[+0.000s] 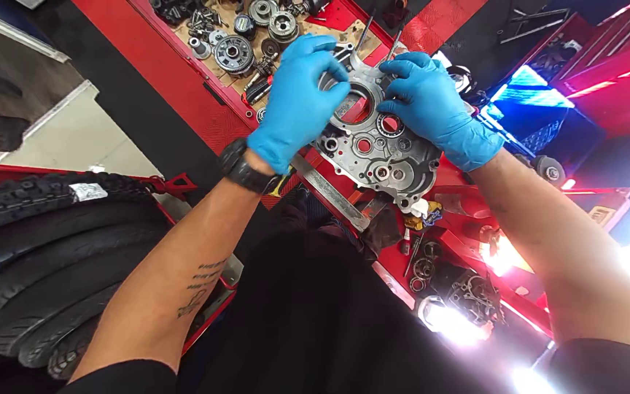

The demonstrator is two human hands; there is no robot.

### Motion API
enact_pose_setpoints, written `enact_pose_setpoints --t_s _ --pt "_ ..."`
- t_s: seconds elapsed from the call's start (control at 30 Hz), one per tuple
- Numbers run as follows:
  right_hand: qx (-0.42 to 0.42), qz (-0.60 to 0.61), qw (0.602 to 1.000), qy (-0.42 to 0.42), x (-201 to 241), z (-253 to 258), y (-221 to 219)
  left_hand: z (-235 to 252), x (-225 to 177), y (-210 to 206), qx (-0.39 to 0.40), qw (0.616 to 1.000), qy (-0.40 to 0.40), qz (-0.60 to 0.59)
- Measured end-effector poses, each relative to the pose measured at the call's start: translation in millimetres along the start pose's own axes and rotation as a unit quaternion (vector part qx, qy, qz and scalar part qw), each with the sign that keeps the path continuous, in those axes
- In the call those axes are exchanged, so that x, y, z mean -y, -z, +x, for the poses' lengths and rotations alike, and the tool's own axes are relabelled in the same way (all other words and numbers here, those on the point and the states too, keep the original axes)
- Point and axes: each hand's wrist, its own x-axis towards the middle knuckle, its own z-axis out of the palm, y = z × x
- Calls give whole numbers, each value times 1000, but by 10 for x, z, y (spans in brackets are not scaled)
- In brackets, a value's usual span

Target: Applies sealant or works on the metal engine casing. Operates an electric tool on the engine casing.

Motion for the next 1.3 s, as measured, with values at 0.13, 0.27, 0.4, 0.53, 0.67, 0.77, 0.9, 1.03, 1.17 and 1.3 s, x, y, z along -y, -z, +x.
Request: enact_pose_setpoints --t_s 0.13,0.27,0.4,0.53,0.67,0.77,0.9,1.03,1.17,1.3 --pt "49 8 999 5 -32 -1 90 -540 264 317 -32 998 52 -9" --pt "79 47 996 12 -79 10 182 -1151 636 555 -53 990 133 -2" --pt "84 32 996 15 -95 31 179 -1694 1202 565 -76 969 235 -21" --pt "91 19 996 10 -81 41 196 -2219 1643 444 -81 945 315 -18" --pt "97 30 994 26 -109 57 225 -2598 1940 315 -72 923 377 -10" --pt "103 28 994 25 -116 65 222 -2777 2099 223 -65 911 408 -1" --pt "106 17 994 20 -112 77 231 -2882 2218 132 -55 889 455 -10" --pt "107 16 994 28 -122 93 231 -2922 2269 53 -50 879 474 -18" --pt "118 4 993 19 -95 103 250 -2931 2297 8 -39 873 486 -21" --pt "116 -6 993 19 -78 105 244 -2985 2338 -35 -37 867 496 -24"
